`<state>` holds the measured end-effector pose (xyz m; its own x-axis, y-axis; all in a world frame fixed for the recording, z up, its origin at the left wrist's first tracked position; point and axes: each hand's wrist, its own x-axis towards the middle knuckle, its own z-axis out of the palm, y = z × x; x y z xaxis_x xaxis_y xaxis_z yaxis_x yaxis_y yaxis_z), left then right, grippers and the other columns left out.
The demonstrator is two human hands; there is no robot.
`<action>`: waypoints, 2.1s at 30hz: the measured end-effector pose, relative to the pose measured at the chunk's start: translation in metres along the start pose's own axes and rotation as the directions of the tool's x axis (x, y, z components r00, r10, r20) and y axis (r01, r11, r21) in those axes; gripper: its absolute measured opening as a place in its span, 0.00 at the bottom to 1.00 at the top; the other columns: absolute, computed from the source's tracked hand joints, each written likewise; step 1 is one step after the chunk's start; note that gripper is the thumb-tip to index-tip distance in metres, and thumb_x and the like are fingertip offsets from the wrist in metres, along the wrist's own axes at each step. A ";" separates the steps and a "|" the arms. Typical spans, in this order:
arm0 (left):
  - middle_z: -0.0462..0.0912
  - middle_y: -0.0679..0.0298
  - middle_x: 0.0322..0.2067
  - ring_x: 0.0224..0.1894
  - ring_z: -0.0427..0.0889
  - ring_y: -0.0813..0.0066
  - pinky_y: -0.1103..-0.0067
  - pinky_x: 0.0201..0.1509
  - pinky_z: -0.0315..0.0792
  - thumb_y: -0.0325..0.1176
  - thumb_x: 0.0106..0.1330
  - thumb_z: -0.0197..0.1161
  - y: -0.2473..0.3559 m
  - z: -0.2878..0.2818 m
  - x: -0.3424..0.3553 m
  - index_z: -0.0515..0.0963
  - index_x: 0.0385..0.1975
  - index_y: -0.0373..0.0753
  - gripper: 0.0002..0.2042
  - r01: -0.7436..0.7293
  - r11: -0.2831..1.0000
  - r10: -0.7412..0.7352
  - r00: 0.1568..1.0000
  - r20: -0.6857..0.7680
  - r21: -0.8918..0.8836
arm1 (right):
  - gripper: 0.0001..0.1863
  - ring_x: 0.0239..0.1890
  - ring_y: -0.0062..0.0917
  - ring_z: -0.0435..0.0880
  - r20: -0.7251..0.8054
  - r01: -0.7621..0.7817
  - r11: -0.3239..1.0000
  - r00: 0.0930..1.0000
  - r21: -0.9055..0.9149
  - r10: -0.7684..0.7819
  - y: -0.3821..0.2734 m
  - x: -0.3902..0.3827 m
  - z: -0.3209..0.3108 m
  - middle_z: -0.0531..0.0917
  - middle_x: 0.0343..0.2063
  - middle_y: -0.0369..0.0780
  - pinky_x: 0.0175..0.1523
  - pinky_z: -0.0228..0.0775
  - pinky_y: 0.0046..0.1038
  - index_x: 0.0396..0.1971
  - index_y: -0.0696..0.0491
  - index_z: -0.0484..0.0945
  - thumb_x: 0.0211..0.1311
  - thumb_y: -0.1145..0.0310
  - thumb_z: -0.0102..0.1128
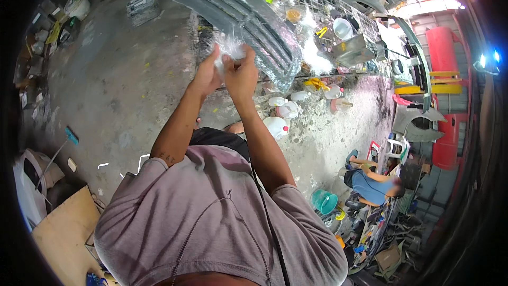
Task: Preparing fiberglass material by separating fibers and applying them to a car component.
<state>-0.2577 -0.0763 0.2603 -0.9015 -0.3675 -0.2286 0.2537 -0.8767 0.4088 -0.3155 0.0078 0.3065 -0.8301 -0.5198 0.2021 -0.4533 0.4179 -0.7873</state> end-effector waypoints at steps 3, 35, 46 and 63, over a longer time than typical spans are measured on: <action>0.79 0.59 0.53 0.58 0.75 0.67 0.68 0.65 0.65 0.47 0.75 0.53 0.002 0.001 -0.006 0.72 0.59 0.39 0.21 0.070 0.994 -0.049 0.974 -0.219 0.089 | 0.38 0.23 0.38 0.82 -0.014 0.047 0.994 0.999 -0.094 -0.049 0.011 -0.008 0.012 0.82 0.21 0.43 0.33 0.73 0.33 0.62 0.59 0.63 0.55 0.63 0.73; 0.81 0.56 0.37 0.39 0.85 0.66 0.67 0.41 0.81 0.56 0.74 0.49 0.036 -0.037 0.044 0.74 0.49 0.34 0.26 -0.272 0.943 0.234 0.951 -0.200 -0.190 | 0.20 0.22 0.14 0.72 0.297 -0.115 0.953 0.954 0.280 0.028 -0.013 0.024 -0.022 0.75 0.18 0.31 0.28 0.62 0.23 0.27 0.57 0.79 0.73 0.55 0.55; 0.76 0.58 0.31 0.34 0.82 0.66 0.68 0.35 0.78 0.25 0.70 0.45 0.009 -0.113 0.069 0.73 0.35 0.34 0.07 -0.254 0.851 0.112 0.943 -0.313 -0.459 | 0.10 0.26 0.55 0.77 0.379 0.333 0.933 0.888 -0.136 -0.262 0.034 0.007 0.063 0.78 0.23 0.56 0.31 0.68 0.45 0.27 0.57 0.78 0.64 0.67 0.58; 0.82 0.58 0.38 0.42 0.83 0.66 0.73 0.48 0.76 0.50 0.77 0.46 -0.008 -0.043 0.032 0.76 0.44 0.34 0.22 -0.185 0.962 0.239 0.928 -0.286 0.202 | 0.25 0.22 0.34 0.84 0.180 0.079 0.973 0.983 -0.216 -0.040 0.029 0.028 0.049 0.81 0.16 0.43 0.32 0.74 0.35 0.23 0.61 0.80 0.54 0.50 0.71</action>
<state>-0.2733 -0.0944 0.2120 -0.6760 -0.6391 -0.3669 0.3402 -0.7123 0.6139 -0.3362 -0.0311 0.2610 -0.7392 -0.6617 0.1250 -0.5770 0.5267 -0.6242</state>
